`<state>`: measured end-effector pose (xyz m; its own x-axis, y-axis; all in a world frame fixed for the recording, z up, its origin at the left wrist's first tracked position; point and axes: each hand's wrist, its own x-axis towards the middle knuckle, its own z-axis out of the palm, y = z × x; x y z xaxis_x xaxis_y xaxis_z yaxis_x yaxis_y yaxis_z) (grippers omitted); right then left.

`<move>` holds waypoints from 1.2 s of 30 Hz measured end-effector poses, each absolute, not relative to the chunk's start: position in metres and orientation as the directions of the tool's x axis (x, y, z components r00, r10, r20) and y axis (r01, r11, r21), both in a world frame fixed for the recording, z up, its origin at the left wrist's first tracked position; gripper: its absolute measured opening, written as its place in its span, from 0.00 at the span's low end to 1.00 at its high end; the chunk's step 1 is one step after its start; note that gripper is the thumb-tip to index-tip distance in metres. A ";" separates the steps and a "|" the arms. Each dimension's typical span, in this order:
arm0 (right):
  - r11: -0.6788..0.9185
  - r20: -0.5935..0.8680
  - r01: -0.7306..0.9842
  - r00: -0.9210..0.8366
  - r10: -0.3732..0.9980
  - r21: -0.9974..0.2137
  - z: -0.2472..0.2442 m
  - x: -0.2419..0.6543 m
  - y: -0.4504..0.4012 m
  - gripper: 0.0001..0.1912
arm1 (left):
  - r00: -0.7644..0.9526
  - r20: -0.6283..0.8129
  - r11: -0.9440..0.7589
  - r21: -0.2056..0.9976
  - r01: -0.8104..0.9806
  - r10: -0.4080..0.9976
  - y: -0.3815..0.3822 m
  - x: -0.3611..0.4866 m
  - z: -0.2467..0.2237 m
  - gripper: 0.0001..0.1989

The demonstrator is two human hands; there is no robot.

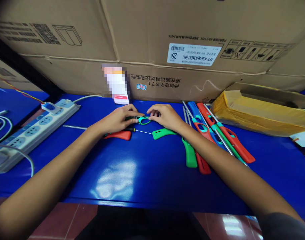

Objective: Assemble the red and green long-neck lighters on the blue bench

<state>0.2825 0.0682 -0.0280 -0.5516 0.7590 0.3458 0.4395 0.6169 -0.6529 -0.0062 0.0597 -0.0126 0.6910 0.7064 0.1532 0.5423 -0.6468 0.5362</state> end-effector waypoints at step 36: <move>0.747 0.383 0.420 -0.667 0.639 -0.515 -0.017 0.304 0.078 0.08 | 0.502 0.101 -0.507 0.302 0.807 0.859 0.037 0.014 0.004 0.12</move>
